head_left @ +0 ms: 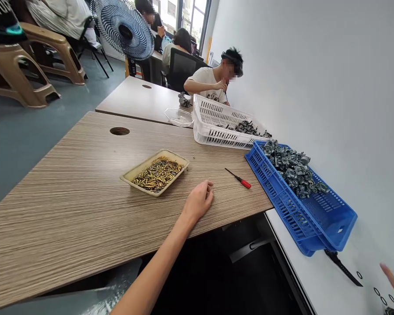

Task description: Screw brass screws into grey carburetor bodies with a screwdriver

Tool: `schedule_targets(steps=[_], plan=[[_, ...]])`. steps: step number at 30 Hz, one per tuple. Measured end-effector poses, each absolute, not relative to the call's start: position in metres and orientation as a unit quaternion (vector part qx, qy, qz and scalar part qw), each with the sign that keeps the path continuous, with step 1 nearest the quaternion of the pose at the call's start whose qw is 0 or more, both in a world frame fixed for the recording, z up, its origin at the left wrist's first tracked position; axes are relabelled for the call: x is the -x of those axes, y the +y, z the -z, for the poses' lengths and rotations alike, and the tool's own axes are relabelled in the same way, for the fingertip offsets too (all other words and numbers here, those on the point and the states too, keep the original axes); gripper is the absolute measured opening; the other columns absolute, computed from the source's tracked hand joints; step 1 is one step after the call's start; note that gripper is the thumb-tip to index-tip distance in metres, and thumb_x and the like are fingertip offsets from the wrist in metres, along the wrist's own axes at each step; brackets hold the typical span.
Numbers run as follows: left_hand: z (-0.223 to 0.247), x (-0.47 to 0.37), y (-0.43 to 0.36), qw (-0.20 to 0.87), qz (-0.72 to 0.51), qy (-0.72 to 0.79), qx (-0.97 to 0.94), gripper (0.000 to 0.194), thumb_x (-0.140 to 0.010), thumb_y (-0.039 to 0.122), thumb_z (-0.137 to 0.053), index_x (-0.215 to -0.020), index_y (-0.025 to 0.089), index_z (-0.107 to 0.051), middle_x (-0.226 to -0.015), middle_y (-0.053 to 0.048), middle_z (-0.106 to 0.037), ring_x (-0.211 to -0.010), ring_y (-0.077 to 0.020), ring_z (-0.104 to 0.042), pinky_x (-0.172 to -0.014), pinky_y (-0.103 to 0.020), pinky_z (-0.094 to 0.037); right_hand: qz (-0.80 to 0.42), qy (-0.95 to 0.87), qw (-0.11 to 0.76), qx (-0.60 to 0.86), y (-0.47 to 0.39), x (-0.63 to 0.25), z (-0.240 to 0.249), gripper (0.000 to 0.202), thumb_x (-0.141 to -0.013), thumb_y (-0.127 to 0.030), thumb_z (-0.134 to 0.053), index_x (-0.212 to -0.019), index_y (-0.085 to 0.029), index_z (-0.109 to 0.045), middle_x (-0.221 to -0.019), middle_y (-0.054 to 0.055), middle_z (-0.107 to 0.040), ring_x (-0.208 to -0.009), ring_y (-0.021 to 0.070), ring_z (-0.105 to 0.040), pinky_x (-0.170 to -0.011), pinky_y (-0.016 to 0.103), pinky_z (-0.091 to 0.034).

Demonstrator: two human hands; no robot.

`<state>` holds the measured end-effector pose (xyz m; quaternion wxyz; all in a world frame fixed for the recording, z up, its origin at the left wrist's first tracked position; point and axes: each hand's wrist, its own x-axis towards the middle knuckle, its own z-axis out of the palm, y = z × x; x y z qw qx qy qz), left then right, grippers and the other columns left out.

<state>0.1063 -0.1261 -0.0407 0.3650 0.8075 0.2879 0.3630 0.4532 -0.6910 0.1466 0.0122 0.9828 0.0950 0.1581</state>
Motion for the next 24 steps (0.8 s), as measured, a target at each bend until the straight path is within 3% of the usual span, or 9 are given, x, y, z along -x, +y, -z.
schedule_targets(steps=[3, 7, 11, 16, 24], plan=[[0.042, -0.107, -0.126, 0.373, -0.367, 0.289, -0.802, 0.015, -0.091, 0.023, -0.047, -0.103, 0.02, -0.056, -0.082, -0.002, -0.066, -0.078, -0.0202, -0.064, -0.075, -0.033, -0.049, -0.227, 0.127, -0.06, -0.964, -0.608, -0.448, -0.176, 0.085, -0.078, -0.079, -0.038, -0.147, -0.03, -0.047, -0.113, 0.032, -0.065, -0.12, 0.0517, -0.059, -0.092, 0.069, -0.049], [0.045, -0.107, -0.125, 0.393, -0.373, 0.29, -0.789, 0.016, -0.09, 0.022, -0.048, -0.104, 0.02, -0.056, -0.083, -0.002, -0.066, -0.074, -0.0183, -0.063, -0.073, -0.032, -0.048, -0.238, 0.339, -0.079, -0.907, -0.485, -0.415, -0.188, 0.063, -0.089, -0.07, -0.041, -0.128, -0.023, -0.059, -0.123, 0.02, -0.067, -0.119, 0.0391, -0.062, -0.105, 0.055, -0.049], [0.046, -0.107, -0.125, 0.4, -0.379, 0.287, -0.784, 0.015, -0.09, 0.021, -0.048, -0.103, 0.02, -0.055, -0.081, -0.001, -0.065, -0.071, -0.0175, -0.062, -0.071, -0.031, -0.048, -0.136, 0.51, -0.042, -0.848, -0.382, -0.384, -0.162, 0.049, -0.098, -0.057, -0.043, -0.13, -0.022, -0.058, -0.132, 0.013, -0.064, -0.12, 0.03, -0.062, -0.105, 0.044, -0.049], [0.045, -0.105, -0.125, 0.402, -0.378, 0.289, -0.782, 0.014, -0.09, 0.02, -0.048, -0.102, 0.021, -0.055, -0.078, 0.0, -0.065, -0.071, -0.0175, -0.062, -0.07, -0.03, -0.047, -0.002, 0.568, 0.105, -0.816, -0.278, -0.358, -0.106, 0.046, -0.103, -0.042, -0.044, -0.143, -0.02, -0.048, -0.144, 0.016, -0.055, -0.134, 0.0282, -0.053, -0.104, 0.038, -0.048], [0.047, -0.106, -0.125, 0.389, -0.372, 0.287, -0.792, 0.015, -0.089, 0.019, -0.048, -0.101, 0.021, -0.056, -0.079, -0.001, -0.066, -0.075, -0.0198, -0.064, -0.073, -0.032, -0.048, 0.014, 0.552, 0.14, -0.822, -0.203, -0.343, -0.043, 0.024, -0.101, -0.027, -0.048, -0.12, -0.018, -0.06, -0.126, 0.016, -0.064, -0.12, 0.0258, -0.061, -0.095, 0.035, -0.049]])
